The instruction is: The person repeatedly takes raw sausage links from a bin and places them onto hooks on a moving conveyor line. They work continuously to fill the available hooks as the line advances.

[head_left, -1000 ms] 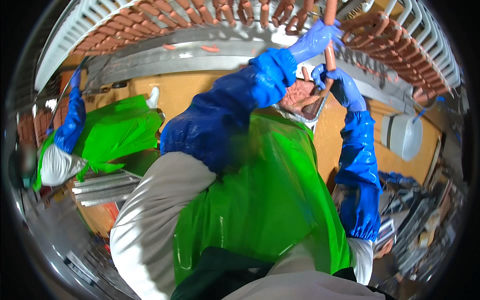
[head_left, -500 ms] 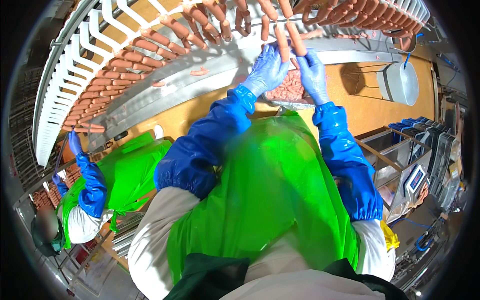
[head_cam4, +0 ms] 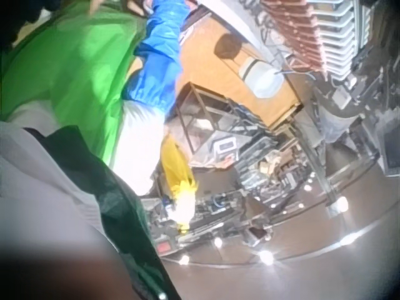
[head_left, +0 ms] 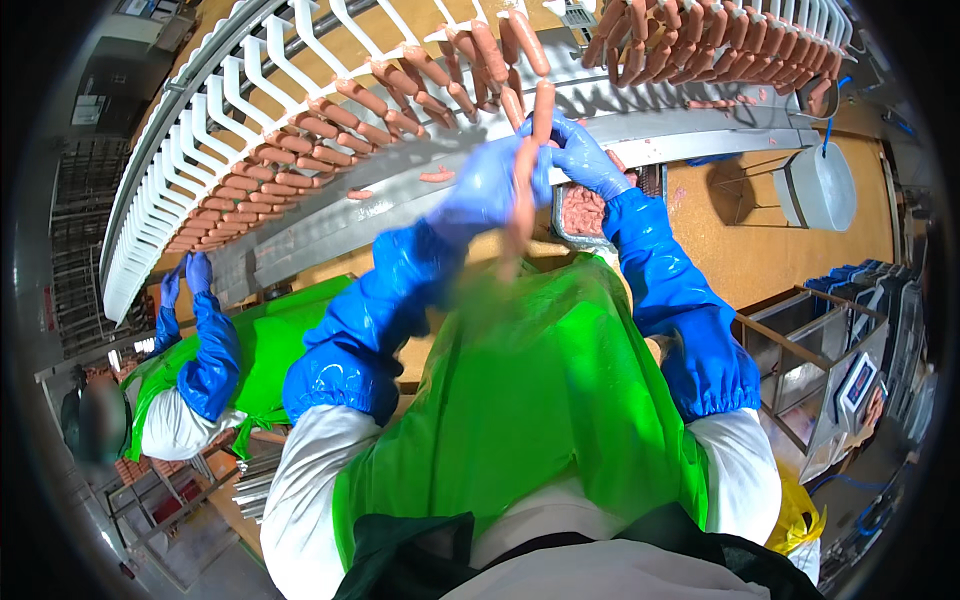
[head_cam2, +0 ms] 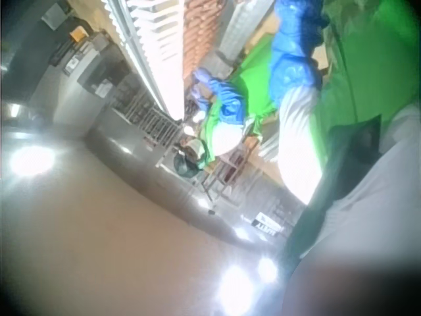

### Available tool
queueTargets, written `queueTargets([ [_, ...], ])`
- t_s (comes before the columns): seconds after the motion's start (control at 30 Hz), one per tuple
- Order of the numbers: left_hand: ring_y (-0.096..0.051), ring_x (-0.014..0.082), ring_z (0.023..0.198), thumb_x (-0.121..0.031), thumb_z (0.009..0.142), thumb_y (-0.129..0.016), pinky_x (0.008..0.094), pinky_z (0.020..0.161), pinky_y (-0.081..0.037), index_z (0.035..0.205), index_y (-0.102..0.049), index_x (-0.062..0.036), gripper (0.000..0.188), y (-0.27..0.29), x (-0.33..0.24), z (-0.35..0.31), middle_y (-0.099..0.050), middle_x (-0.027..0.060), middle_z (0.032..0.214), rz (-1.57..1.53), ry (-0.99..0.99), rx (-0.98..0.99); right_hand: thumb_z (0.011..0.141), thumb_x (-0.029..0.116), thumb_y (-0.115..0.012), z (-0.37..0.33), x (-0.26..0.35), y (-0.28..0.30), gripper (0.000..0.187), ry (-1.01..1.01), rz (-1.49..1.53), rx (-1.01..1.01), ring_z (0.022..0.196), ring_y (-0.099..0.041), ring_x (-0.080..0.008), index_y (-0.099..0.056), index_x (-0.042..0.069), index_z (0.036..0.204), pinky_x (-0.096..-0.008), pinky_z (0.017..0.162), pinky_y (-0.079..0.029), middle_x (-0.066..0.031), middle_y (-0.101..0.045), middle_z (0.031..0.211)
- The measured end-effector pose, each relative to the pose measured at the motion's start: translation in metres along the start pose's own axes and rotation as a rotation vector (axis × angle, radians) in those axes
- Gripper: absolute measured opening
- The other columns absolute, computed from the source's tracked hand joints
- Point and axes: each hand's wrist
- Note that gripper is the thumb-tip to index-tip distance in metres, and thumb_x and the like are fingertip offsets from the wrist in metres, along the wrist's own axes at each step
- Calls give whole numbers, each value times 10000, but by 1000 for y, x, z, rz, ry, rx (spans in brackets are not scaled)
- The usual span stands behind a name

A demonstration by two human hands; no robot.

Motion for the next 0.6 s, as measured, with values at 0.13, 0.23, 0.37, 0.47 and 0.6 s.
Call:
queueTargets([
  [0.13,-648,241,914,-315,952,-503,373,836,-522,1154,-545,50,419,2,-79,10,-643,148,1047,483,-295,-231,871,385,-646,12,12,-32,448,-191,-255,-400,769,-584,-130,-660,-58,933,-301,692,-482,-80,-646,808],
  [0.23,-592,283,1097,-219,891,-574,397,949,-468,1272,-487,37,468,59,-32,17,-576,183,1212,1445,-404,-403,886,479,-604,3,22,-37,500,-211,-269,-413,590,-524,-92,-649,-14,814,-249,522,-400,-33,-582,639],
  [0.37,-409,274,1285,-99,795,-637,368,1065,-342,1454,-221,-1,786,38,2,12,-378,176,1380,1303,-825,-60,911,523,-556,-14,50,-46,583,-447,-89,-180,596,-564,-121,-670,-47,858,-277,550,-442,-78,-607,631],
  [0.47,-522,157,1000,-104,880,-601,293,853,-461,1368,-336,-22,561,49,17,-16,-501,85,1133,955,-536,-173,895,502,-598,-4,74,-65,510,-293,-168,-95,573,-492,-78,-675,-1,853,-238,523,-392,-23,-595,686],
  [0.6,-514,90,794,-120,946,-555,243,676,-469,1316,-407,-19,411,81,30,-71,-527,26,948,807,-330,-247,863,478,-639,22,55,-64,468,-368,-302,-22,599,-507,-76,-654,10,832,-253,543,-416,-18,-595,715],
])
Point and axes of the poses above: each hand's wrist, its own z-axis towards the middle knuckle, its own y-axis out of the back of the hand, x = y × z
